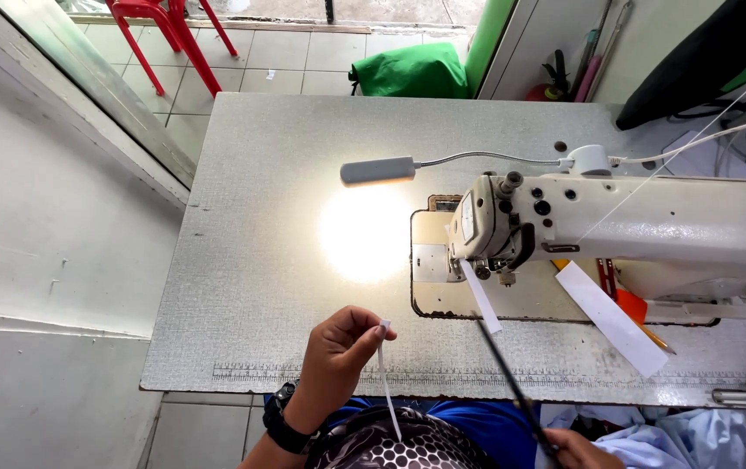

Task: Cutting thin white material strips to a specific length using scissors at a sewing workstation.

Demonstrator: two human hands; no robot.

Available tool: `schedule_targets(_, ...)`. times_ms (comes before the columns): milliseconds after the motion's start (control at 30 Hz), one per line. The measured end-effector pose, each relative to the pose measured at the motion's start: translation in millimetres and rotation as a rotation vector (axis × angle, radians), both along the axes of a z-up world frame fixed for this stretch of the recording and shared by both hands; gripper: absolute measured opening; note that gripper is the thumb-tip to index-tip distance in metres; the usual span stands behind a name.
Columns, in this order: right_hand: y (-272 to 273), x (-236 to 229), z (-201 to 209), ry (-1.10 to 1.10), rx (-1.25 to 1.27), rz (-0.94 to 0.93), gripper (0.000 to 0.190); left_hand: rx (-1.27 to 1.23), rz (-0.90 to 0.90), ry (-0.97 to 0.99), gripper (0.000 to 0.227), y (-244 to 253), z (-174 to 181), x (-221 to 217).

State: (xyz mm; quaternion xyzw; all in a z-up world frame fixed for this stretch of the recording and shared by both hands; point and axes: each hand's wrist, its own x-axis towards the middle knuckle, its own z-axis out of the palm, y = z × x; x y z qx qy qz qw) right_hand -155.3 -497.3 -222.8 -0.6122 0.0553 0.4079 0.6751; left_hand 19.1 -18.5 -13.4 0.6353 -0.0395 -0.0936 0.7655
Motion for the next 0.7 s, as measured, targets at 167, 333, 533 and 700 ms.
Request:
schedule_targets(167,165,46,161,0.038,-0.547,-0.159,0.058,0.016,0.045,0.022,0.008,8,4,-6)
schedule_targets(333,230,66,185,-0.475,-0.425,-0.087,0.053,0.080,0.143,0.098,0.010,20,4,-12)
schedule_targets(533,251,77,195,-0.387,-0.432,-0.106,0.058,0.026,0.195,0.115,0.009,27,7,-15)
schedule_targets(700,256,74,200,-0.351,-0.489,-0.071,0.062,0.025,0.175,0.115,0.009,28,6,-12)
